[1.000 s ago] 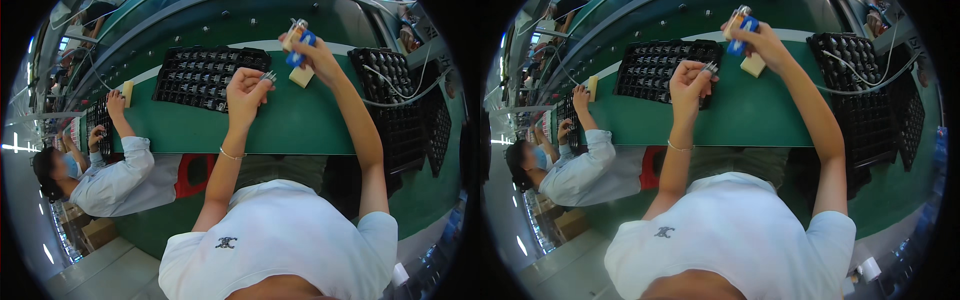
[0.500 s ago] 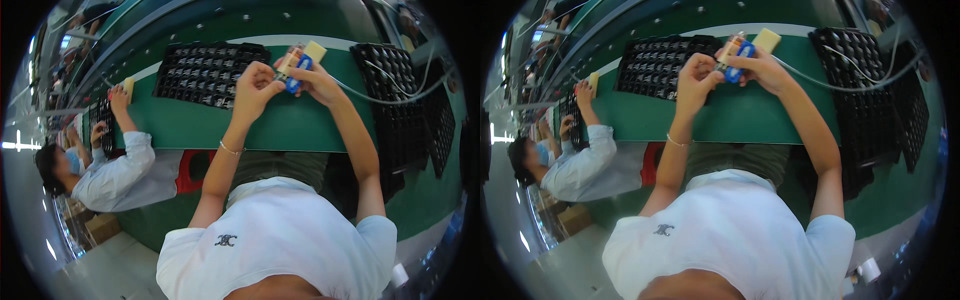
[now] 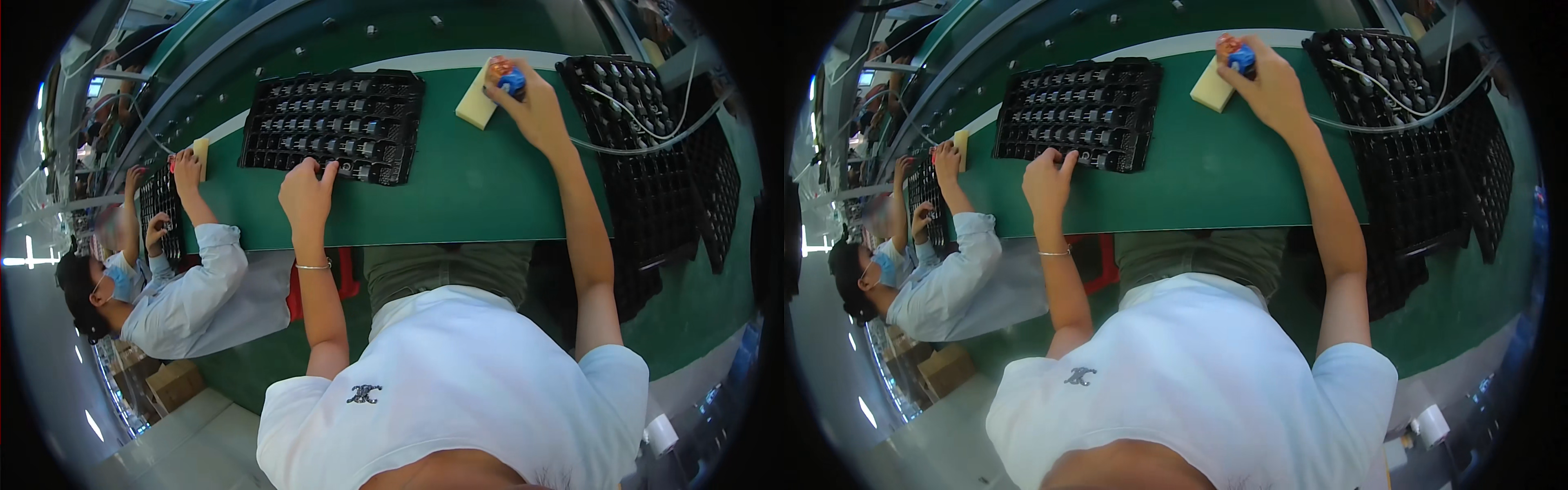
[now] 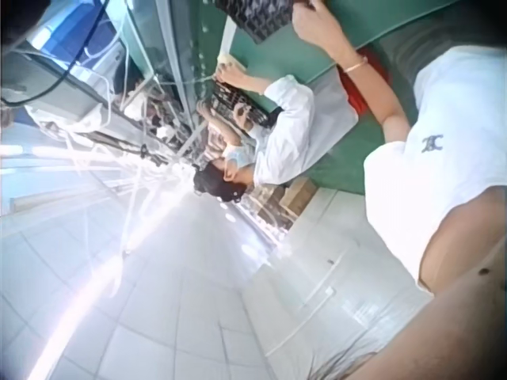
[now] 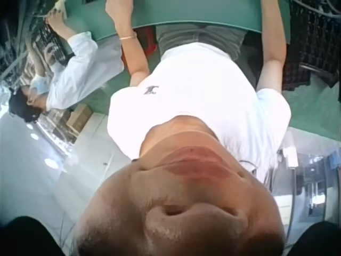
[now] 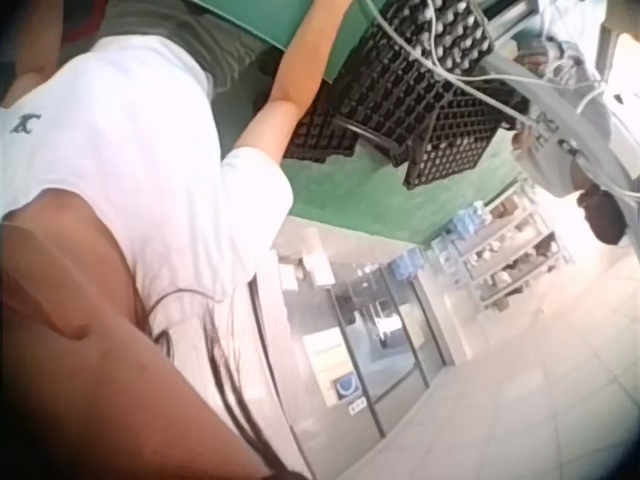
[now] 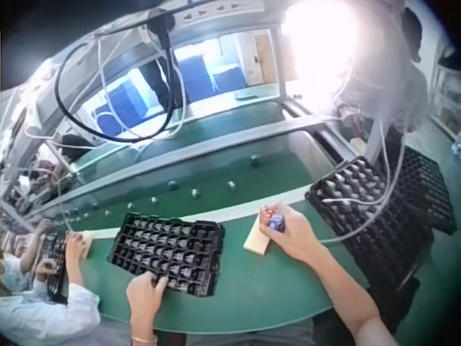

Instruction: The person picks electronic components from a tray, connects each one to a handheld testing device, and places the components onto the conveyor belt.

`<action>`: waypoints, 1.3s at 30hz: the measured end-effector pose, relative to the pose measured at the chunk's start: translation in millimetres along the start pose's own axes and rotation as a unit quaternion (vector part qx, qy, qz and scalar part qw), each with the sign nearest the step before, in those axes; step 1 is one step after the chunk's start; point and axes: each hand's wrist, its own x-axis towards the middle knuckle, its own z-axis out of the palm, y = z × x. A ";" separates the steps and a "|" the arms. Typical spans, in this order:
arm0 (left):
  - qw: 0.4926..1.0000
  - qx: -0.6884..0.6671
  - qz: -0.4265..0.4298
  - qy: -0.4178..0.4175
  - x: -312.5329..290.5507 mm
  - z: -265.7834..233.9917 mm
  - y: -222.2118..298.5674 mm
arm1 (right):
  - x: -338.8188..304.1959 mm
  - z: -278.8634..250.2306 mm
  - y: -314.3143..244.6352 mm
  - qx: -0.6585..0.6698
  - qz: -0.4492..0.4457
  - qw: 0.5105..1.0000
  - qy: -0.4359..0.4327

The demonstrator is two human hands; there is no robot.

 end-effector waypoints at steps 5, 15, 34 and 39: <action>0.998 -0.039 -0.040 -0.004 1.4 -6.6 11.9 | -2.2 9.6 -3.5 -0.048 -0.048 0.997 0.045; 0.866 -0.498 0.029 -0.024 -8.8 15.7 73.6 | -1.9 13.5 1.6 -0.027 -0.073 0.995 0.069; 0.882 -0.466 0.063 0.013 -12.8 32.6 91.4 | -1.0 14.9 1.0 -0.022 -0.081 0.993 0.085; 0.883 -0.467 0.055 0.002 -13.3 35.5 89.4 | 1.8 14.5 1.7 -0.019 -0.070 0.995 0.065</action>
